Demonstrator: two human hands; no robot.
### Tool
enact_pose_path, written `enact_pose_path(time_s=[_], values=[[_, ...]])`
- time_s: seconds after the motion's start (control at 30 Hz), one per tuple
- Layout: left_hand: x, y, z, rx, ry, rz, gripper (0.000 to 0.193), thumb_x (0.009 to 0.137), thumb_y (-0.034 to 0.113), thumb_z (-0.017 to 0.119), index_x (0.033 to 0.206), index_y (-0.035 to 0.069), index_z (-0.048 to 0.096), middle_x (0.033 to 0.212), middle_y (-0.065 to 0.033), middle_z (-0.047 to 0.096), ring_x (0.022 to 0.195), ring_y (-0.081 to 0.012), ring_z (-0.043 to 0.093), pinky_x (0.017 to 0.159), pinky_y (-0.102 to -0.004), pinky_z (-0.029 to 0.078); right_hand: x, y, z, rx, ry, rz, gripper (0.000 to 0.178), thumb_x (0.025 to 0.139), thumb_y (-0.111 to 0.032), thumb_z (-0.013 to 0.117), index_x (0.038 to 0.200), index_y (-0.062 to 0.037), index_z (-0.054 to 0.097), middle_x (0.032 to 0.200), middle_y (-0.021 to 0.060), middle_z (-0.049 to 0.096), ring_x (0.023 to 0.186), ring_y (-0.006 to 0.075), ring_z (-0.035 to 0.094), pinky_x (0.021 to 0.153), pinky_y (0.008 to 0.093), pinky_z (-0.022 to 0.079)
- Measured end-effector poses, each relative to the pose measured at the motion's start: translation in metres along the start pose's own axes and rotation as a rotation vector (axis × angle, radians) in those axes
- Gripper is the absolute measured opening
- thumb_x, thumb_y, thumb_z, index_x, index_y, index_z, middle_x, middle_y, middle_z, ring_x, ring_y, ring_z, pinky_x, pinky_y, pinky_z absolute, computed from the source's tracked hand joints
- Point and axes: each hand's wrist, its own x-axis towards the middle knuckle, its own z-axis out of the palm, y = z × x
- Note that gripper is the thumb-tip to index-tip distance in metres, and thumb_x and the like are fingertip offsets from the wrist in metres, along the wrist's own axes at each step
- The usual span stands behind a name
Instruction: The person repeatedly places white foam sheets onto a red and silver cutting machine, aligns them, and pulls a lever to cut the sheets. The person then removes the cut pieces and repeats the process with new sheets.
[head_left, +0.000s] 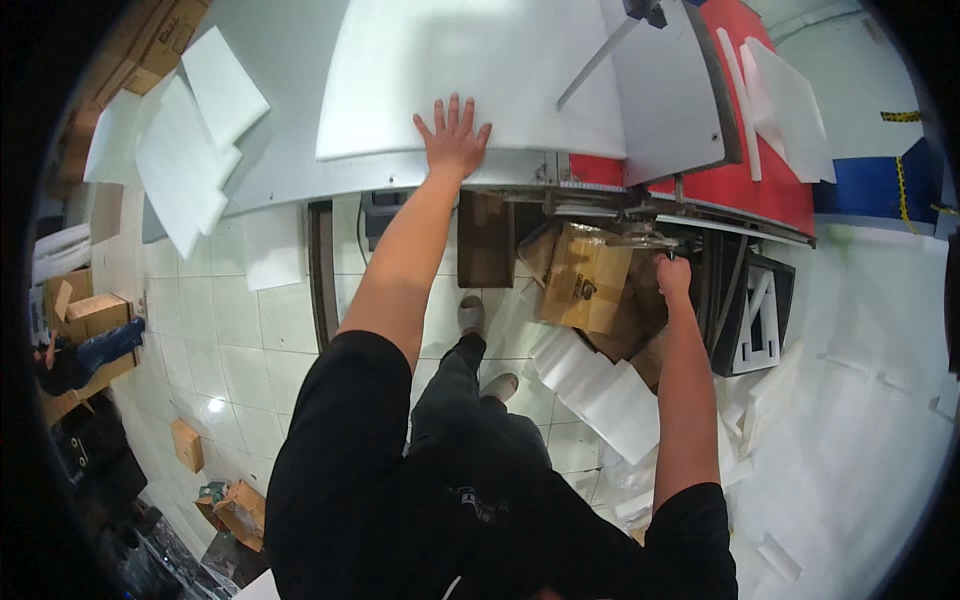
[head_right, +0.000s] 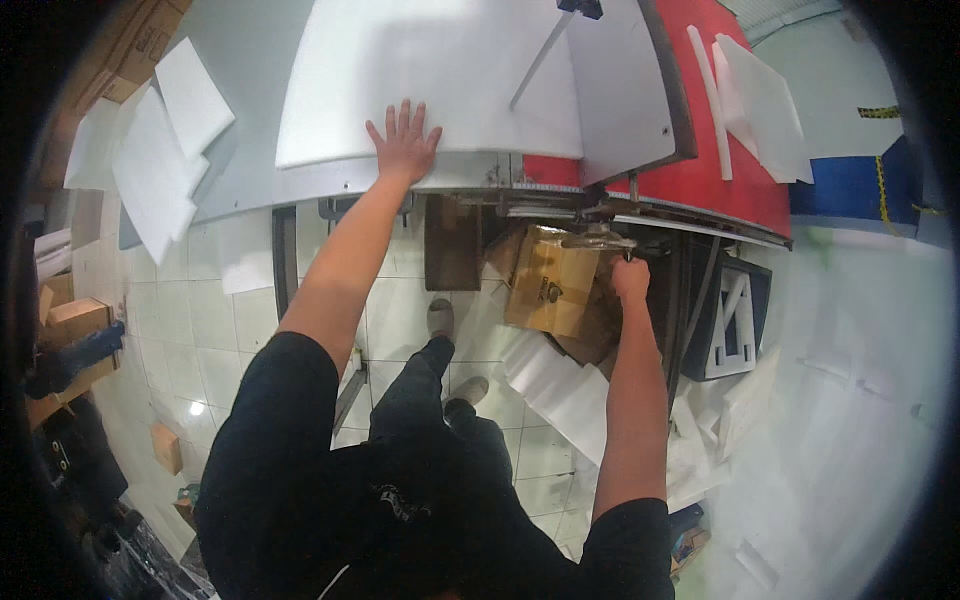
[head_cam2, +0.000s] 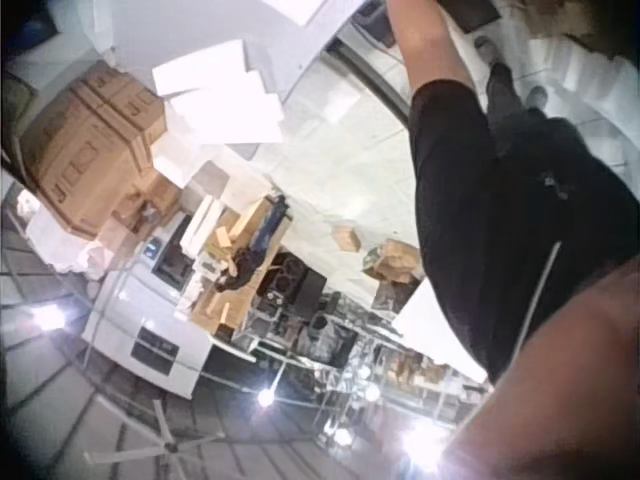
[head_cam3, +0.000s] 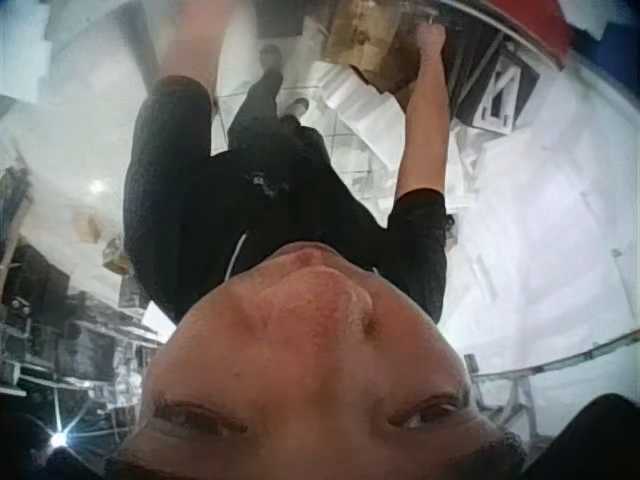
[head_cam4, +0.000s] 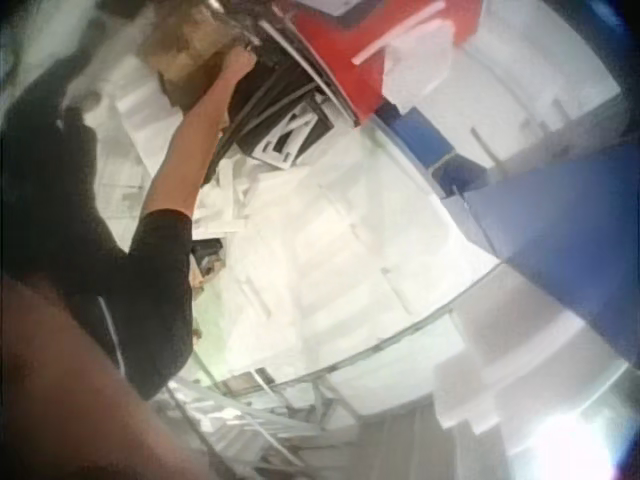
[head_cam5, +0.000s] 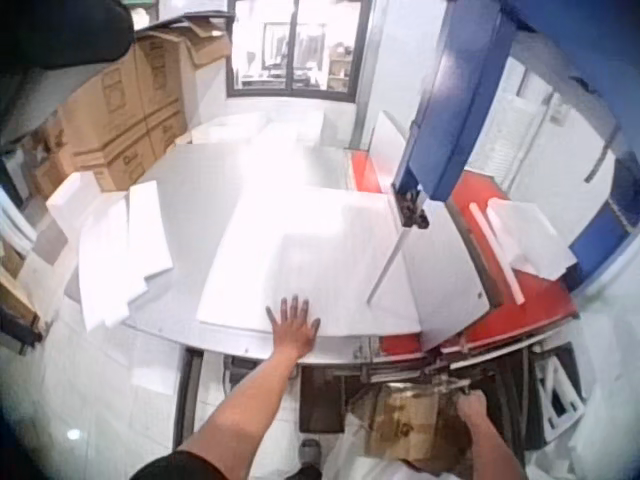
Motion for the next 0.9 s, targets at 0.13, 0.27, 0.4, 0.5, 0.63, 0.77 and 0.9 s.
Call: enact_pose_path(time_s=[0.13, 0.27, 0.4, 0.5, 0.63, 0.77, 0.9], values=[[0.001, 0.005, 0.001, 0.053, -0.018, 0.002, 0.07, 0.104, 0.061, 0.021, 0.162, 0.023, 0.017, 0.17, -0.0034, 0.012, 0.156, -0.0328, 0.008, 0.119, -0.0703, -0.001, 0.028, 0.031, 0.012, -0.037, 0.087, -0.126, 0.035, 0.085, -0.027, 0.066, 0.084, 0.0079, 0.067, 0.089, 0.0293, 0.07, 0.083, 0.0452, 0.068, 0.078, 0.0505, 0.051], [0.004, 0.007, 0.005, 0.066, 0.022, 0.003, 0.069, 0.104, 0.059, 0.024, 0.162, 0.023, 0.018, 0.17, -0.0042, 0.013, 0.156, -0.0334, 0.009, 0.117, -0.0729, 0.001, 0.061, 0.061, 0.018, -0.086, 0.104, -0.272, 0.039, 0.086, -0.031, 0.062, 0.09, 0.0079, 0.068, 0.088, 0.0302, 0.068, 0.083, 0.0458, 0.068, 0.081, 0.0493, 0.052], [0.006, 0.008, 0.013, 0.083, 0.031, 0.003, 0.068, 0.104, 0.059, 0.022, 0.162, 0.024, 0.017, 0.17, -0.0028, 0.011, 0.156, -0.0327, 0.008, 0.117, -0.0739, 0.002, 0.057, 0.062, 0.017, -0.25, 0.155, -0.407, 0.04, 0.087, -0.03, 0.062, 0.09, 0.0102, 0.066, 0.087, 0.0309, 0.068, 0.077, 0.0445, 0.068, 0.075, 0.0478, 0.053], [0.006, 0.004, 0.01, 0.089, 0.021, -0.025, 0.067, 0.104, 0.058, 0.021, 0.162, 0.025, 0.016, 0.17, -0.0014, 0.009, 0.156, -0.0309, 0.008, 0.116, -0.076, 0.002, 0.022, 0.027, 0.013, 0.002, 0.112, -0.208, 0.041, 0.088, -0.03, 0.062, 0.089, 0.0107, 0.066, 0.085, 0.0287, 0.068, 0.073, 0.0394, 0.069, 0.073, 0.0465, 0.054], [0.002, 0.008, 0.003, 0.064, -0.021, -0.031, 0.066, 0.104, 0.058, 0.021, 0.162, 0.026, 0.016, 0.17, 0.0006, 0.009, 0.156, -0.0289, 0.007, 0.113, -0.0804, 0.003, 0.038, 0.042, 0.008, -0.059, 0.107, -0.251, 0.046, 0.088, -0.034, 0.062, 0.089, 0.0122, 0.066, 0.088, 0.0325, 0.068, 0.079, 0.0435, 0.068, 0.079, 0.0472, 0.053], [-0.014, -0.015, -0.002, 0.086, -0.046, -0.066, 0.066, 0.104, 0.058, 0.024, 0.162, 0.026, 0.017, 0.17, 0.0007, 0.011, 0.156, -0.0287, 0.008, 0.111, -0.0831, 0.005, 0.045, 0.041, 0.012, -0.065, 0.08, -0.246, 0.048, 0.089, -0.034, 0.06, 0.09, 0.0141, 0.067, 0.092, 0.0347, 0.067, 0.088, 0.0472, 0.067, 0.086, 0.049, 0.051], [-0.028, -0.027, -0.027, 0.071, -0.145, -0.077, 0.068, 0.105, 0.058, 0.022, 0.163, 0.024, 0.016, 0.17, -0.0001, 0.01, 0.156, -0.0279, 0.007, 0.111, -0.0826, 0.005, 0.043, 0.048, 0.01, -0.112, 0.121, -0.239, 0.047, 0.087, -0.031, 0.061, 0.09, 0.0153, 0.066, 0.096, 0.0363, 0.066, 0.094, 0.0486, 0.065, 0.088, 0.0499, 0.05]])
